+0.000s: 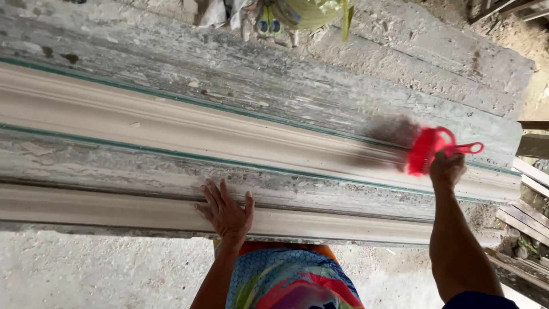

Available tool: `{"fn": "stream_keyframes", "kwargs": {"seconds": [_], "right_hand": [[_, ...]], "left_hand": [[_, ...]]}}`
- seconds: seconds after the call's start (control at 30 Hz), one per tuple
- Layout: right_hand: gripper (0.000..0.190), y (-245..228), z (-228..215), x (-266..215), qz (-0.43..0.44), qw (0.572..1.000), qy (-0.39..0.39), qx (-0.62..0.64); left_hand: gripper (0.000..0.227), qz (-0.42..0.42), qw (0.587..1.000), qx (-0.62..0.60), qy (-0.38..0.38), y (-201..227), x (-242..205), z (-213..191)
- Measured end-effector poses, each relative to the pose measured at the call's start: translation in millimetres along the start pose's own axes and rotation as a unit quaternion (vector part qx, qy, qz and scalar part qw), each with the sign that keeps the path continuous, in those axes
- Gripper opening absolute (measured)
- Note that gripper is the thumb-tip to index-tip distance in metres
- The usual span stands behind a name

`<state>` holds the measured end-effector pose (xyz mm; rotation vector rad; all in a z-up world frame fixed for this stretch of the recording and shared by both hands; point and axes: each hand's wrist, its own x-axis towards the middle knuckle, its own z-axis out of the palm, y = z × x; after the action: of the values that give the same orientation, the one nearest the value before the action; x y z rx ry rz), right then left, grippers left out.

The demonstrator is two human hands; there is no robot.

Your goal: The person cleans long wooden molding pieces on a workbench using a red dustpan and a brush. They sweep the surfaces and edges, then use the brush to remove remaining dust from the grooves.

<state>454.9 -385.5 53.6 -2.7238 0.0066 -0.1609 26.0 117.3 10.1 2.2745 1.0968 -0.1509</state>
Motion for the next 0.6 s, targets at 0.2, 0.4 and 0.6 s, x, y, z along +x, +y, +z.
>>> {"fn": "stream_keyframes", "kwargs": {"seconds": [0.2,0.4,0.6], "right_hand": [[0.026,-7,136,-13,-0.101,0.937,0.027,0.334],[0.024,-163,124,-89,-0.017,0.922,-0.287,0.261],[0.025,164,11,9,-0.052,0.990,-0.013,0.132]], "left_hand": [[0.093,-0.015,0.998,0.066,-0.001,-12,0,17],[0.101,-0.017,0.997,0.041,0.064,0,-2,20],[0.104,-0.027,0.990,-0.035,0.131,83,-32,47]]}}
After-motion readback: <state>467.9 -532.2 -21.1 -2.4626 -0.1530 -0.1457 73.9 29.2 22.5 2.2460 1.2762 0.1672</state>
